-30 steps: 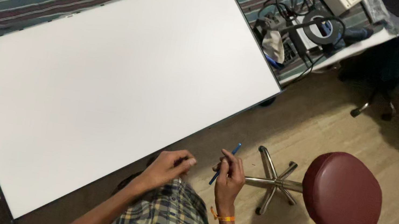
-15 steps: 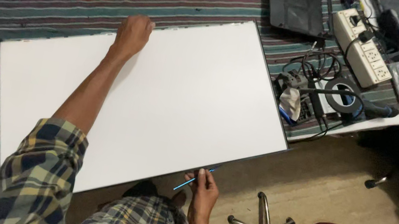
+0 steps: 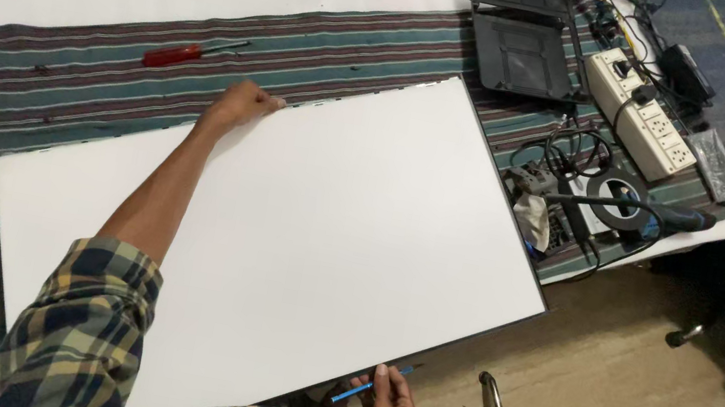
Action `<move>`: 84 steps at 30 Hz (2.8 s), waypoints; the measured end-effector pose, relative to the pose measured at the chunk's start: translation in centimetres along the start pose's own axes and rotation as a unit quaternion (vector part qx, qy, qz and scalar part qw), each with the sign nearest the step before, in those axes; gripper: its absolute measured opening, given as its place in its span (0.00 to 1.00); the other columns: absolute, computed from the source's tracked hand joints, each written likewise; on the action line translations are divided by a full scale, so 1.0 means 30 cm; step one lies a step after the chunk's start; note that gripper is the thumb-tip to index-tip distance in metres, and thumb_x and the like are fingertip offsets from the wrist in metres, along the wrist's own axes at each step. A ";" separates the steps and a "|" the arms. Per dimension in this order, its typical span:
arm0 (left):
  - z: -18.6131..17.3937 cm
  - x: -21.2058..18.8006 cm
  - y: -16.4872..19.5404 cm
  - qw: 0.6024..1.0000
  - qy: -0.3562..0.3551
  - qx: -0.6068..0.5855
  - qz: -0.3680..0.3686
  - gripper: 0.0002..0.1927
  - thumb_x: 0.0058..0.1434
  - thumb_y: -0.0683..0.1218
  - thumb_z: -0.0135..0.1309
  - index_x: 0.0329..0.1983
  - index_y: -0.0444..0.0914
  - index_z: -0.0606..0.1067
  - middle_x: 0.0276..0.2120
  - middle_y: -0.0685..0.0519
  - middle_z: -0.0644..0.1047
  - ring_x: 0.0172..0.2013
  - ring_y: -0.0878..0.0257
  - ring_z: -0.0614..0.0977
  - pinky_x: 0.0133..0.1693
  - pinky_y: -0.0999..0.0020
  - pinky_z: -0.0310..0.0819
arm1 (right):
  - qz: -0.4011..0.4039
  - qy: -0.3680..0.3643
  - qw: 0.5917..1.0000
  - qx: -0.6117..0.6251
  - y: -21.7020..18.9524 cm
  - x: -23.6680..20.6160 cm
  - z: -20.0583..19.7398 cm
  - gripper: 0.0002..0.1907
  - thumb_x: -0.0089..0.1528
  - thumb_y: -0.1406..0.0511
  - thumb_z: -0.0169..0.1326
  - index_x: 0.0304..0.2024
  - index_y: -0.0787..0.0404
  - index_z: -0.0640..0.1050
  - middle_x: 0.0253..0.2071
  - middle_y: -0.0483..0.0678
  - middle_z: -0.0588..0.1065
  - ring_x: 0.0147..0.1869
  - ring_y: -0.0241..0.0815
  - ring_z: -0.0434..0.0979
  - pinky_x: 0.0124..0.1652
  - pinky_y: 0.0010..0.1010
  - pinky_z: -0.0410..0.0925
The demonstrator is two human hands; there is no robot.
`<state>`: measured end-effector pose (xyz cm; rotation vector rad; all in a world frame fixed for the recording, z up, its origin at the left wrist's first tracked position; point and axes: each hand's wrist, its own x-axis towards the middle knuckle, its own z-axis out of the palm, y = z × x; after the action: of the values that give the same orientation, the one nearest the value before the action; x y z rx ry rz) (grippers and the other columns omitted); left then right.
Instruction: The person applies black tape along the edge of a white rectangular panel, then uses a blue pen-like tool to scratch or mark the taped edge. The person repeats taping and scratching actions on different sections of the panel's edge.
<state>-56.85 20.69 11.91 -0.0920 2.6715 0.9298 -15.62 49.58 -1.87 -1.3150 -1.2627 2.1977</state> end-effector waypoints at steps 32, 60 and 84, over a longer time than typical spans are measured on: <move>0.162 -1.128 -0.148 0.627 0.364 -0.688 -0.030 0.18 0.71 0.58 0.51 0.42 0.38 0.74 0.29 0.55 0.72 0.27 0.67 0.73 0.37 0.59 0.80 | -0.472 -0.560 0.585 -0.348 -0.957 -0.080 1.918 0.08 0.66 0.69 0.56 0.47 0.64 0.82 0.40 0.44 0.81 0.41 0.31 0.82 0.43 0.27 0.76; 0.945 -1.025 0.050 0.461 0.274 -0.802 -0.264 0.30 0.67 0.57 0.47 0.66 0.35 0.64 0.58 0.43 0.74 0.60 0.49 0.76 0.62 0.49 0.70 | -0.448 -0.600 0.547 -0.374 -0.164 0.154 1.915 0.09 0.63 0.76 0.57 0.41 0.58 0.83 0.31 0.59 0.76 0.31 0.49 0.76 0.33 0.41 0.68; 0.961 -1.126 0.113 0.638 0.057 -0.738 -0.214 0.27 0.72 0.55 0.40 0.56 0.25 0.72 0.52 0.34 0.78 0.54 0.44 0.81 0.57 0.49 0.75 | -0.632 -0.442 0.565 -0.293 -0.752 0.391 0.652 0.16 0.61 0.81 0.58 0.48 0.60 0.82 0.45 0.47 0.80 0.48 0.43 0.81 0.45 0.31 0.75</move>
<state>-17.58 39.73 3.04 -1.0484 1.0617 2.5552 -42.13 59.31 13.36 0.8636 -2.2542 1.1343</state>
